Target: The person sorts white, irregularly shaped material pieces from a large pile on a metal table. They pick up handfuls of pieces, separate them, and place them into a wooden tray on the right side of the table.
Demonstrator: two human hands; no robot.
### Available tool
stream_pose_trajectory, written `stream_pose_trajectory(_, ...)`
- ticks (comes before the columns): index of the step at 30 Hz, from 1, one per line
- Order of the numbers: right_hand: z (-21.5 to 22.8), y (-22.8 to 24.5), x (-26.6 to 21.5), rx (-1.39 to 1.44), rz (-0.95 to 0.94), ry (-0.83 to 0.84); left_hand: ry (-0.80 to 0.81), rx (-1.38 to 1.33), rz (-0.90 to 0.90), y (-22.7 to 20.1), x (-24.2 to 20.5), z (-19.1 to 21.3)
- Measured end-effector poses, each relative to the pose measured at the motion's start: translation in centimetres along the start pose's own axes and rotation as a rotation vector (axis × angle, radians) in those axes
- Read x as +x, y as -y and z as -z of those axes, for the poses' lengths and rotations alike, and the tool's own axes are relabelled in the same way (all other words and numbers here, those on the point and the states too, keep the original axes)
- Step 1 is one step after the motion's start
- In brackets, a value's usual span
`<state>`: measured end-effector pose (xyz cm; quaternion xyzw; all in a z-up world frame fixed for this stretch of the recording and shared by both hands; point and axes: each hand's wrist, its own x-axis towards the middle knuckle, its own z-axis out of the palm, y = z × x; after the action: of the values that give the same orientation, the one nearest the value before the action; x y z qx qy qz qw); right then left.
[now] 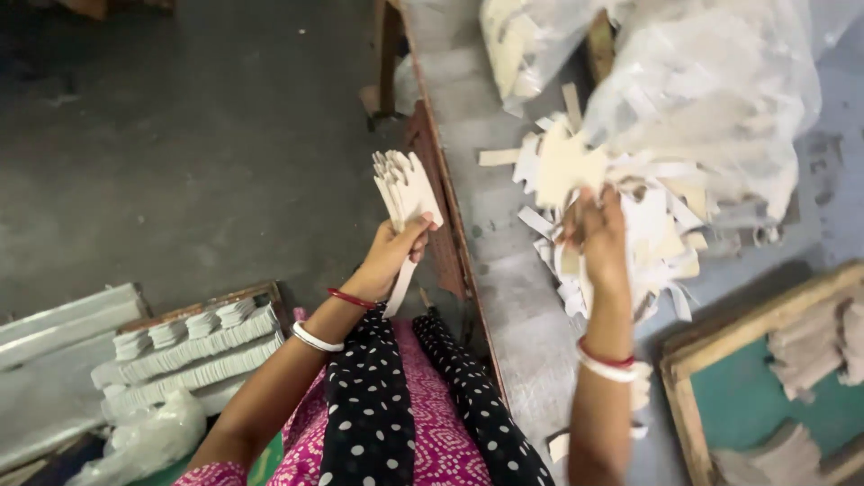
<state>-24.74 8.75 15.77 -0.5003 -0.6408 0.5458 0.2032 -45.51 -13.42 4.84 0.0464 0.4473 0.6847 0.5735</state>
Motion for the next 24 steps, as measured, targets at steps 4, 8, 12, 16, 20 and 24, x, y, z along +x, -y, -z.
stream_pose_trajectory(4, 2.5, -4.0, -10.9, 0.264, -0.166, -0.226, 0.196, 0.012, 0.113, 1.7, -0.8, -4.2)
stream_pose_trajectory(8, 10.2, -9.8, -20.9, 0.673, -0.129, -0.569, 0.332, 0.248, 0.146, 3.5, -0.2, -9.7)
stream_pose_trajectory(12, 19.1, -20.9, -28.4, 0.730, -0.056, -0.776, 0.664, 0.700, -0.074, 6.5, -1.3, -18.6)
stream_pose_trajectory(16, 22.3, -30.1, -27.4, 0.735, -0.247, -0.693, 0.917, 0.887, -0.148, 13.6, -2.4, -27.5)
stream_pose_trajectory(20, 22.1, -34.6, -27.7, 0.696, -0.319, -0.660, 1.026, 1.133, -0.537, 23.7, -2.5, -31.1)
stream_pose_trajectory(24, 21.3, -34.0, -28.0, 0.680, -0.318, -0.683, 1.072, 1.363, -0.579, 31.2, -2.1, -31.4)
